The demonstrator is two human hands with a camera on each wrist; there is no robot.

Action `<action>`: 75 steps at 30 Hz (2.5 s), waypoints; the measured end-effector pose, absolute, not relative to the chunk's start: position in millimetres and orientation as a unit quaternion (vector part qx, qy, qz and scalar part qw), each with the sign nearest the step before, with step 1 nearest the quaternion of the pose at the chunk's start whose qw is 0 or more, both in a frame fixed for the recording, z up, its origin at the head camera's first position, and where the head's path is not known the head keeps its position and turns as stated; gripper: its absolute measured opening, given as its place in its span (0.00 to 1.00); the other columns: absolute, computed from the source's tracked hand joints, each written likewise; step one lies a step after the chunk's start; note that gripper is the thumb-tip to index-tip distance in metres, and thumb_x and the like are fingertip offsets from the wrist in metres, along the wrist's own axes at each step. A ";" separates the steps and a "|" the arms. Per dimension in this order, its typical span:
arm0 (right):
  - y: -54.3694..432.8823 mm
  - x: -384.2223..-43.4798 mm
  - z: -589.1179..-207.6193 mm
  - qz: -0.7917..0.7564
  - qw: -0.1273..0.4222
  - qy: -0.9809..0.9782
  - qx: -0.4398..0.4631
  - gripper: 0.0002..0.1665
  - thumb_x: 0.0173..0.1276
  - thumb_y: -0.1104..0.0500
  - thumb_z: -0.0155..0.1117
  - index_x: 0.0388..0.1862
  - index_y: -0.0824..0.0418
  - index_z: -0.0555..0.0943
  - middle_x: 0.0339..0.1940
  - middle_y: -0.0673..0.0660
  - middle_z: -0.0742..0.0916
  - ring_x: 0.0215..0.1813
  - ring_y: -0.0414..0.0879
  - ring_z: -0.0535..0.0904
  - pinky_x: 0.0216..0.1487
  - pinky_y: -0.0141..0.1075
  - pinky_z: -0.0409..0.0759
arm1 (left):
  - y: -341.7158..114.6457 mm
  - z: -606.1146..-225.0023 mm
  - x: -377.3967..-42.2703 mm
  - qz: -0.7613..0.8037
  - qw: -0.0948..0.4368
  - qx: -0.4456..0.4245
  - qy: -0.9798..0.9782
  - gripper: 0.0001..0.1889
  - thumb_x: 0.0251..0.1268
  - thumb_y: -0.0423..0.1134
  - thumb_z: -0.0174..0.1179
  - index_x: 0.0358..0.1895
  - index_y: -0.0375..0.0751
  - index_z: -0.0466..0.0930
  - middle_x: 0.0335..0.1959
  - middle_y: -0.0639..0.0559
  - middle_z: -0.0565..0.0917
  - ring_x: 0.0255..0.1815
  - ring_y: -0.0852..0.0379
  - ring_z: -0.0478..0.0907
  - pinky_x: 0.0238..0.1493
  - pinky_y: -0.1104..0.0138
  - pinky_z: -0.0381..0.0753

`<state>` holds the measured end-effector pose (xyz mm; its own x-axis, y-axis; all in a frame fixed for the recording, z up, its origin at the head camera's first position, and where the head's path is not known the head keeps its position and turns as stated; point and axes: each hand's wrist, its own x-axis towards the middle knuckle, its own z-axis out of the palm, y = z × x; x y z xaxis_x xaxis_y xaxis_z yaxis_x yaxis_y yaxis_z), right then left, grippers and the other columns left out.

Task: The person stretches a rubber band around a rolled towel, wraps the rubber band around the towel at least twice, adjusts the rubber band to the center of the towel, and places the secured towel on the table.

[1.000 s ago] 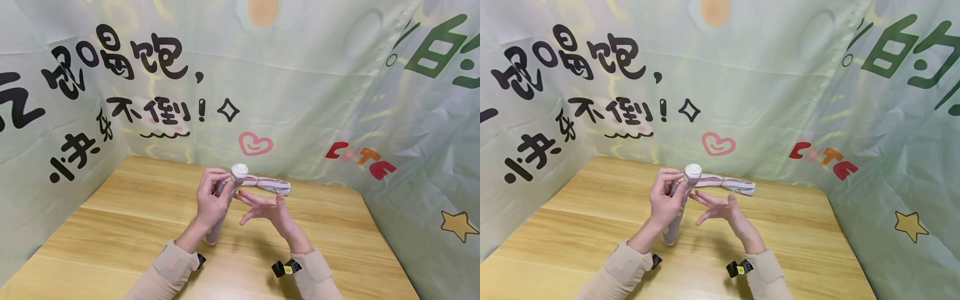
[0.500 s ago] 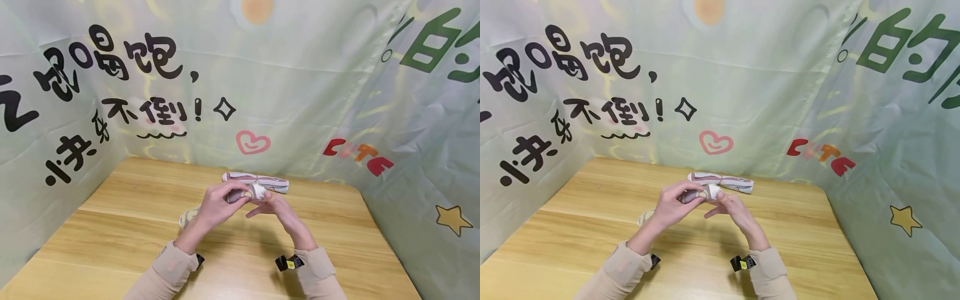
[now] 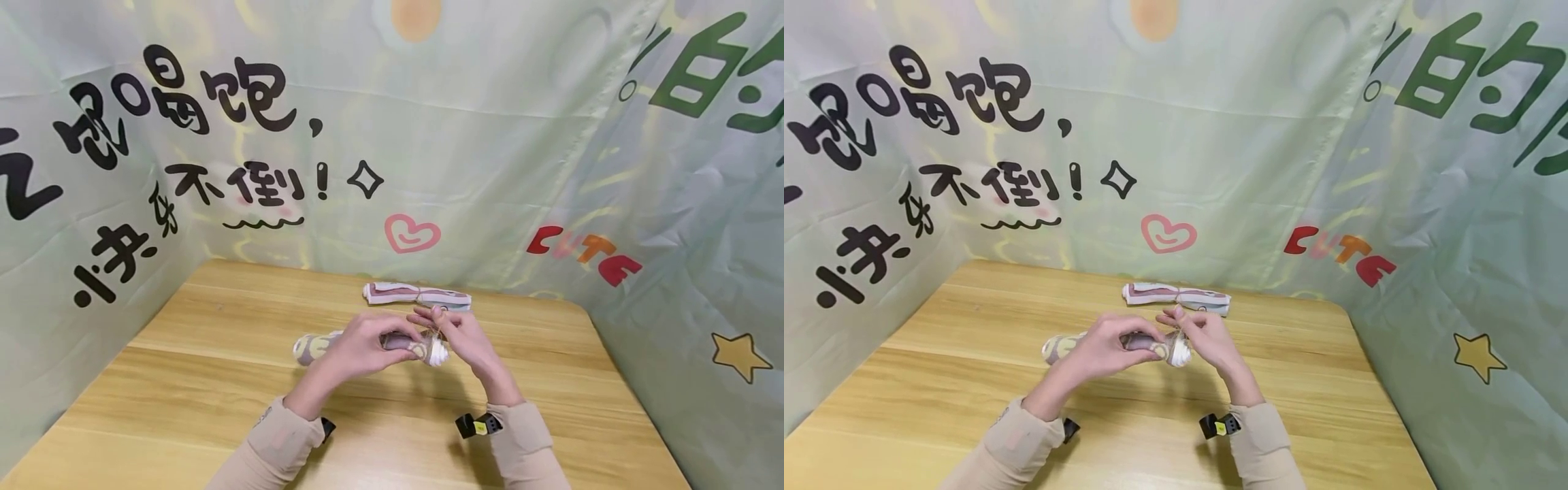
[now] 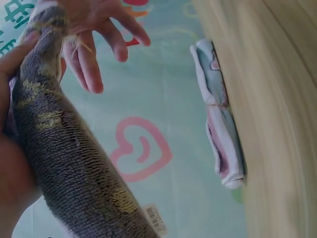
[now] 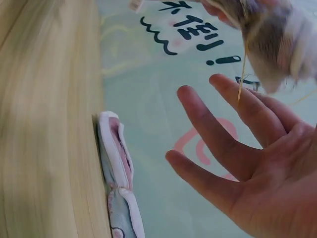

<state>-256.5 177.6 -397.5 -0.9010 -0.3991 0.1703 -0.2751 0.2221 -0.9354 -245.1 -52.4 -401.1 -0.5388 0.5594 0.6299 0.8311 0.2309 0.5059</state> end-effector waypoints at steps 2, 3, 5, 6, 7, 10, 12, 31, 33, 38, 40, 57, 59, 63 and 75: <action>178.8 -258.1 -398.2 -0.604 0.053 0.772 -0.192 0.24 0.85 0.52 0.54 0.61 0.70 0.83 0.59 0.64 0.87 0.63 0.58 0.84 0.71 0.46 0.75 | -51.8 -400.1 -242.7 -0.444 0.117 -0.454 -0.763 0.11 0.58 0.36 0.78 0.43 0.49 0.89 0.42 0.62 0.90 0.44 0.66 0.84 0.46 0.70 0.83; 179.0 -258.9 -398.8 -0.617 0.053 0.765 -0.177 0.24 0.83 0.52 0.58 0.62 0.70 0.83 0.56 0.63 0.88 0.58 0.57 0.87 0.68 0.46 0.78 | -51.5 -399.7 -241.6 -0.455 0.092 -0.453 -0.761 0.11 0.58 0.36 0.78 0.43 0.50 0.89 0.41 0.63 0.90 0.43 0.66 0.83 0.47 0.69 0.83; 179.3 -260.0 -400.9 -0.645 0.055 0.750 -0.138 0.23 0.79 0.53 0.64 0.61 0.69 0.84 0.49 0.61 0.91 0.49 0.53 0.90 0.64 0.44 0.81 | -51.0 -399.1 -239.9 -0.476 0.044 -0.450 -0.754 0.10 0.60 0.38 0.77 0.43 0.51 0.89 0.41 0.65 0.89 0.43 0.66 0.82 0.48 0.68 0.82; 178.8 -260.5 -402.2 -0.656 0.054 0.743 -0.121 0.23 0.78 0.53 0.65 0.60 0.70 0.85 0.46 0.59 0.92 0.47 0.51 0.90 0.62 0.43 0.82 | -51.2 -398.9 -239.4 -0.490 0.024 -0.446 -0.749 0.10 0.60 0.39 0.77 0.43 0.51 0.89 0.41 0.65 0.89 0.43 0.65 0.82 0.48 0.68 0.82; 177.8 -261.1 -403.6 -0.665 0.052 0.737 -0.108 0.22 0.77 0.54 0.67 0.58 0.70 0.85 0.43 0.57 0.93 0.46 0.48 0.90 0.60 0.41 0.83 | -51.7 -398.6 -238.9 -0.505 0.007 -0.440 -0.742 0.10 0.61 0.38 0.77 0.44 0.51 0.89 0.42 0.64 0.89 0.44 0.64 0.82 0.49 0.67 0.82; 172.4 -262.7 -408.5 -0.675 0.032 0.733 -0.078 0.20 0.75 0.55 0.69 0.55 0.70 0.87 0.38 0.56 0.93 0.44 0.42 0.90 0.55 0.37 0.84 | -56.4 -397.2 -238.4 -0.553 -0.012 -0.410 -0.725 0.10 0.61 0.36 0.76 0.45 0.47 0.88 0.43 0.58 0.89 0.43 0.60 0.83 0.47 0.66 0.82; 167.0 -263.8 -411.4 -0.660 0.007 0.747 -0.079 0.17 0.73 0.57 0.71 0.53 0.69 0.88 0.39 0.56 0.93 0.44 0.38 0.88 0.52 0.33 0.84 | -61.3 -395.1 -238.5 -0.589 -0.001 -0.380 -0.714 0.11 0.60 0.32 0.76 0.45 0.43 0.88 0.43 0.54 0.89 0.42 0.58 0.83 0.44 0.66 0.83; 146.7 -254.3 -411.7 -0.495 -0.136 0.682 -0.521 0.16 0.77 0.60 0.63 0.56 0.67 0.87 0.29 0.54 0.89 0.29 0.45 0.80 0.32 0.30 0.77 | -56.8 -408.2 -261.3 -0.695 0.203 -0.131 -0.677 0.11 0.59 0.30 0.75 0.43 0.34 0.86 0.39 0.45 0.88 0.37 0.56 0.84 0.40 0.70 0.82; 143.1 -255.7 -411.0 -0.479 -0.205 0.666 -0.534 0.21 0.81 0.54 0.57 0.62 0.65 0.85 0.33 0.57 0.89 0.32 0.47 0.81 0.35 0.30 0.79 | -53.4 -410.3 -260.5 -0.695 0.184 -0.130 -0.683 0.10 0.60 0.31 0.75 0.44 0.35 0.86 0.38 0.47 0.88 0.37 0.58 0.83 0.38 0.72 0.81; 139.1 -260.1 -408.8 -0.401 -0.414 0.657 -0.487 0.27 0.82 0.48 0.52 0.70 0.62 0.79 0.37 0.61 0.84 0.33 0.47 0.76 0.33 0.33 0.76 | -44.3 -411.5 -256.3 -0.698 0.163 -0.144 -0.682 0.10 0.63 0.31 0.74 0.45 0.35 0.85 0.37 0.48 0.88 0.36 0.59 0.83 0.38 0.73 0.81; 140.1 -261.0 -408.4 -0.361 -0.472 0.670 -0.445 0.31 0.79 0.45 0.56 0.75 0.58 0.75 0.39 0.63 0.81 0.31 0.45 0.72 0.29 0.31 0.73 | -42.0 -411.1 -254.3 -0.696 0.172 -0.144 -0.682 0.10 0.62 0.31 0.74 0.44 0.36 0.85 0.37 0.48 0.88 0.37 0.59 0.83 0.39 0.72 0.81; 119.5 -236.4 -414.8 -0.397 -0.301 0.820 -0.281 0.58 0.65 0.14 0.38 0.74 0.53 0.76 0.47 0.58 0.75 0.31 0.37 0.71 0.27 0.32 0.74 | -43.5 -413.0 -257.5 -0.685 0.380 -0.093 -0.615 0.09 0.62 0.27 0.73 0.43 0.31 0.85 0.38 0.39 0.88 0.38 0.59 0.85 0.32 0.77 0.83; 118.3 -235.1 -413.0 -0.417 -0.286 0.812 -0.290 0.56 0.68 0.17 0.37 0.73 0.56 0.78 0.46 0.58 0.75 0.32 0.36 0.72 0.31 0.33 0.78 | -43.7 -411.7 -257.5 -0.693 0.382 -0.092 -0.605 0.09 0.61 0.26 0.73 0.43 0.30 0.85 0.37 0.37 0.88 0.37 0.61 0.84 0.30 0.77 0.83; 118.1 -233.0 -410.1 -0.452 -0.271 0.783 -0.330 0.52 0.74 0.22 0.38 0.70 0.61 0.80 0.44 0.58 0.76 0.36 0.38 0.72 0.34 0.33 0.78 | -43.8 -409.7 -255.7 -0.695 0.384 -0.101 -0.600 0.09 0.62 0.26 0.72 0.44 0.28 0.84 0.38 0.37 0.88 0.37 0.62 0.84 0.31 0.75 0.84; 117.3 -228.7 -411.8 -0.634 -0.111 0.685 -0.341 0.39 0.86 0.40 0.39 0.71 0.72 0.74 0.40 0.65 0.75 0.32 0.48 0.79 0.35 0.40 0.88 | -43.0 -407.6 -251.4 -0.690 0.381 -0.123 -0.603 0.09 0.62 0.26 0.72 0.43 0.30 0.84 0.40 0.37 0.88 0.40 0.58 0.87 0.35 0.73 0.86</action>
<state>-228.7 117.3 -411.8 -0.7432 -0.3259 0.5844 -0.6079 -0.0362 -0.7932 -251.4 -43.0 -407.6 -0.6793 -0.3777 0.6292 0.6739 0.0183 0.7386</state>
